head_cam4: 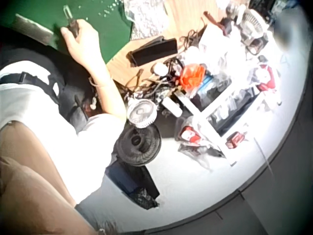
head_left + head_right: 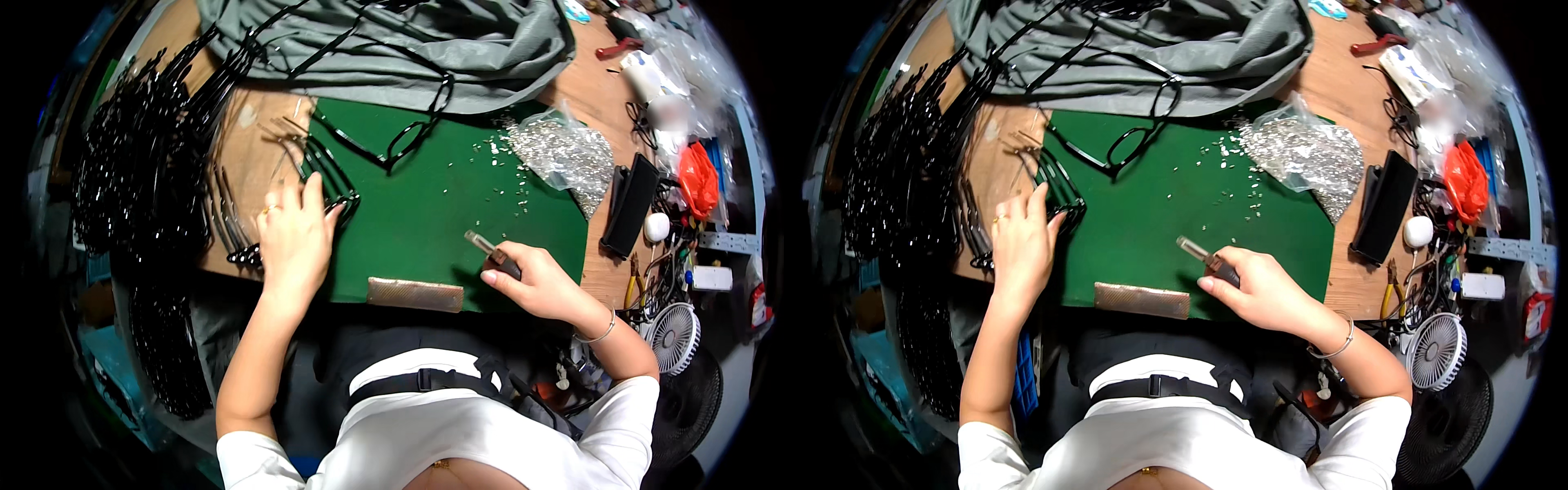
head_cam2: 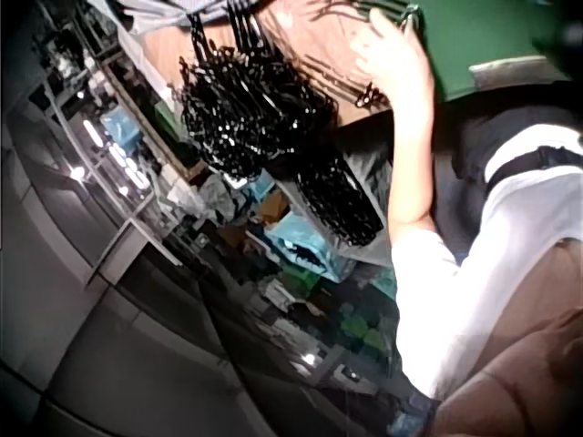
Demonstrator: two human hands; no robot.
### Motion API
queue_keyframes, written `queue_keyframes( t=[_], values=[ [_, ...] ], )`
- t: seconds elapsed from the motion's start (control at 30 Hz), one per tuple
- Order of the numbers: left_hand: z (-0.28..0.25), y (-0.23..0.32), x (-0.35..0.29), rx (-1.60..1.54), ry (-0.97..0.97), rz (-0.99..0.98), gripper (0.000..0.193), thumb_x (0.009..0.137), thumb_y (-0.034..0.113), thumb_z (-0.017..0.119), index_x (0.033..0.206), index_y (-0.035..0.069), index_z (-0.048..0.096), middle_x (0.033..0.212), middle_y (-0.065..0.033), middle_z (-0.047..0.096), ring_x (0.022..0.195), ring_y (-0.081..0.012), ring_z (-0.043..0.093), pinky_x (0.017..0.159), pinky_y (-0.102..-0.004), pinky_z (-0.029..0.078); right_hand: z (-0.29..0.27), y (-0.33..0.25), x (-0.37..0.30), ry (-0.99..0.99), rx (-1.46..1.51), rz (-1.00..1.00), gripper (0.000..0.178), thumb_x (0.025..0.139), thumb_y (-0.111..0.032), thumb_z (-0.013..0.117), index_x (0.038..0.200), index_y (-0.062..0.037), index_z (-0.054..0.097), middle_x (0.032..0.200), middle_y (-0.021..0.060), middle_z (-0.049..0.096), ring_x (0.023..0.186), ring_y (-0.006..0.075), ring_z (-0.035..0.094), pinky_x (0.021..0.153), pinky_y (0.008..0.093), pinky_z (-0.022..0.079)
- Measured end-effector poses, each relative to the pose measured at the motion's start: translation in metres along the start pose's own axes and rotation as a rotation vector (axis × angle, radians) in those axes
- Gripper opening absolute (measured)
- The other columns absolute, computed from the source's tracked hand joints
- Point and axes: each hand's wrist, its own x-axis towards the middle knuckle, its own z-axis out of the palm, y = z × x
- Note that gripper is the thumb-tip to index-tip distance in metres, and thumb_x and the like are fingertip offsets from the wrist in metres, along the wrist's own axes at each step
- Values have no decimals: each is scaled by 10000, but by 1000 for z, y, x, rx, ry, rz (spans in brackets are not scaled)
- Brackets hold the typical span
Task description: The person repeatedly picks up black eyeglass frames from a pile and uses pliers to trim small protrusions or flash from the frame rims. Trimmed pieces fall onto a green mat. The person handles the frames one at a time, rotating them to access different spots before placing them back on the pile.
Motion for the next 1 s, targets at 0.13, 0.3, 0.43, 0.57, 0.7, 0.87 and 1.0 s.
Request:
queue_keyframes(
  t=[0.13, 0.3, 0.43, 0.57, 0.7, 0.87, 1.0],
  values=[
    [-23, 20, 23, -407, 148, 195, 479, 729, 256, 646, 1077, -24, 474, 971, -170, 512, 914, -318, 476, 776, -397, 400, -6, 22, -13, 262, -335, -36, 268, 715, -102, 603, 945, 9, 521, 934, 146, 507, 762, 324, 553, 680, 382, 451],
    [44, 62, 67, -500, 184, 99, 290, 764, 174, 601, 961, -17, 509, 908, -184, 551, 857, -330, 528, 793, -391, 403, 7, 12, -16, 255, -572, -196, 372, 693, -77, 608, 1028, 24, 481, 1032, 162, 470, 815, 314, 541, 710, 380, 447],
    [5, 90, 61, -1059, 3, 9, 192, 853, 175, 512, 849, -17, 505, 778, -126, 596, 623, -229, 581, 582, -301, 464, 0, 21, -29, 275, -397, -118, 351, 691, -65, 601, 1014, 15, 487, 1010, 158, 479, 816, 316, 536, 718, 386, 444],
    [-67, 96, 35, -1761, -296, -169, 214, 918, 239, 389, 894, 26, 403, 836, -168, 611, 540, -166, 577, 570, -259, 470, -10, 32, -10, 313, -342, -6, 148, 710, -82, 575, 819, 0, 516, 776, 161, 533, 749, 332, 539, 673, 388, 444],
    [-95, 95, -16, -2055, -333, -250, 334, 785, -2, 505, 1015, 19, 264, 793, -183, 599, 395, -179, 546, 475, -300, 519, 7, 40, 12, 355, -371, 15, 149, 698, -85, 600, 779, -2, 507, 746, 156, 532, 736, 326, 537, 662, 405, 428],
    [-56, 97, -64, -1809, -325, -104, 899, 678, -131, 610, 1310, 61, 1, 1066, -207, 525, 735, -77, 543, 649, -167, 416, 13, 40, 13, 375, -488, -87, 147, 687, -69, 606, 783, -15, 510, 752, 131, 523, 760, 299, 527, 675, 388, 414],
    [-45, 107, -60, -1766, -268, 82, 1001, 649, -107, 634, 1338, 122, -56, 1044, -194, 509, 664, -78, 534, 681, -239, 489, 10, 37, 6, 366, -410, -91, 127, 689, -46, 590, 780, -5, 512, 749, 139, 528, 738, 301, 535, 627, 375, 413]
  ],
)
